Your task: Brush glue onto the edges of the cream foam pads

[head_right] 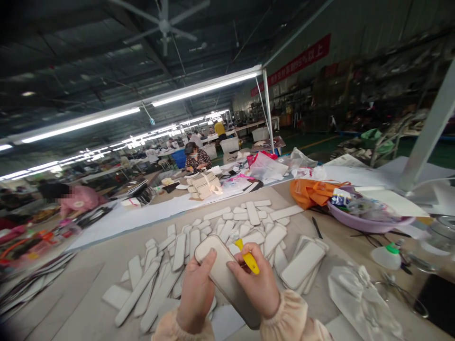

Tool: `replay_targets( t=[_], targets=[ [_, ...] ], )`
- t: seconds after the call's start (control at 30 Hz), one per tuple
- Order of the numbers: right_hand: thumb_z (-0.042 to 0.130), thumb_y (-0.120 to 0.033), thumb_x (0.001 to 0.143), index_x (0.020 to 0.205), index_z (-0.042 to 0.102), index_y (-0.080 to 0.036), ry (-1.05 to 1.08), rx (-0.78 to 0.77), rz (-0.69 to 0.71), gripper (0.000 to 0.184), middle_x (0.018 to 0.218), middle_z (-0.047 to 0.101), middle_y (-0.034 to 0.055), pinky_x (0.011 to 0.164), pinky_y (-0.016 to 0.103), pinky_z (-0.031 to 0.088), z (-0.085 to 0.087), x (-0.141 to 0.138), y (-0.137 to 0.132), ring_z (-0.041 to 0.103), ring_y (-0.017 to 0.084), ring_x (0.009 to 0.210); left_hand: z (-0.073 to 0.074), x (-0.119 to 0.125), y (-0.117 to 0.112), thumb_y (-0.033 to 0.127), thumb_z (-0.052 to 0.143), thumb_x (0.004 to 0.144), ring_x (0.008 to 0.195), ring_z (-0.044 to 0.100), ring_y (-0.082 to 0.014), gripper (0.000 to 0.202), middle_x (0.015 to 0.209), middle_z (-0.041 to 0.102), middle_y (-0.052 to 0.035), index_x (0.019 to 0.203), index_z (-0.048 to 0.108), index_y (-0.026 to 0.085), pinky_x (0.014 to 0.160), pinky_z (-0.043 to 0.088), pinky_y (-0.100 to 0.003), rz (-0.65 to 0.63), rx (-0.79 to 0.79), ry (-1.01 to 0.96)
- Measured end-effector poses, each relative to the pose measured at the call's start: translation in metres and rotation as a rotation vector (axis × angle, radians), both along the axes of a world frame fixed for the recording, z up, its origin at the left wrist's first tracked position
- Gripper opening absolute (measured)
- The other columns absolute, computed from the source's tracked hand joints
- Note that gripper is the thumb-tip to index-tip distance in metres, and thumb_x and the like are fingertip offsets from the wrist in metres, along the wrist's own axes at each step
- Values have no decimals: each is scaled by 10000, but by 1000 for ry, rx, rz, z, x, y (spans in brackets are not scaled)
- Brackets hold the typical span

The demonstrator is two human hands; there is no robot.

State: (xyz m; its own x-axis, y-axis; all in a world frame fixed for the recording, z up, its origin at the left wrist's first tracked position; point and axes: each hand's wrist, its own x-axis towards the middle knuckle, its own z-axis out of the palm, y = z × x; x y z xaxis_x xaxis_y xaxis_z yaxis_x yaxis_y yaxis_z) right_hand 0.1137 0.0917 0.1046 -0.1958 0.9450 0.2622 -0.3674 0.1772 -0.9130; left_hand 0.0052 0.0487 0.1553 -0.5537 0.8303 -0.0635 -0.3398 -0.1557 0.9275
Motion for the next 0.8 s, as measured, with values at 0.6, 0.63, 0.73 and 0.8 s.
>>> replay_targets(
  t=[0.6,0.63,0.73,0.8],
  targets=[
    [738,-276,684,909,395,-260,-139,-3,173,411,862,631,-11,649,252,500,-17,57,-4,602,129,720,31,-46,3,204,668,737,903,645,-184,262,958,687,-76,989,625,149,835,518,-302,48,157,-195],
    [744,-285,676,908,394,-260,-101,-50,159,420,837,624,-17,627,247,498,-19,60,-5,603,128,704,32,-50,4,194,646,758,931,638,-181,247,973,685,-78,999,623,147,855,513,-304,82,159,-207],
    [751,-297,666,885,396,-255,-3,-145,124,420,773,587,-40,591,243,487,-20,61,-10,586,115,651,32,-58,6,180,580,811,1001,614,-180,216,993,682,-78,1020,617,140,896,499,-317,164,143,-252],
    [758,-302,655,873,395,-252,22,-152,100,426,763,576,-41,595,251,483,-18,60,-11,577,118,652,31,-58,7,180,557,828,1037,599,-189,216,997,682,-77,1031,615,136,920,487,-338,182,130,-268]
  ],
)
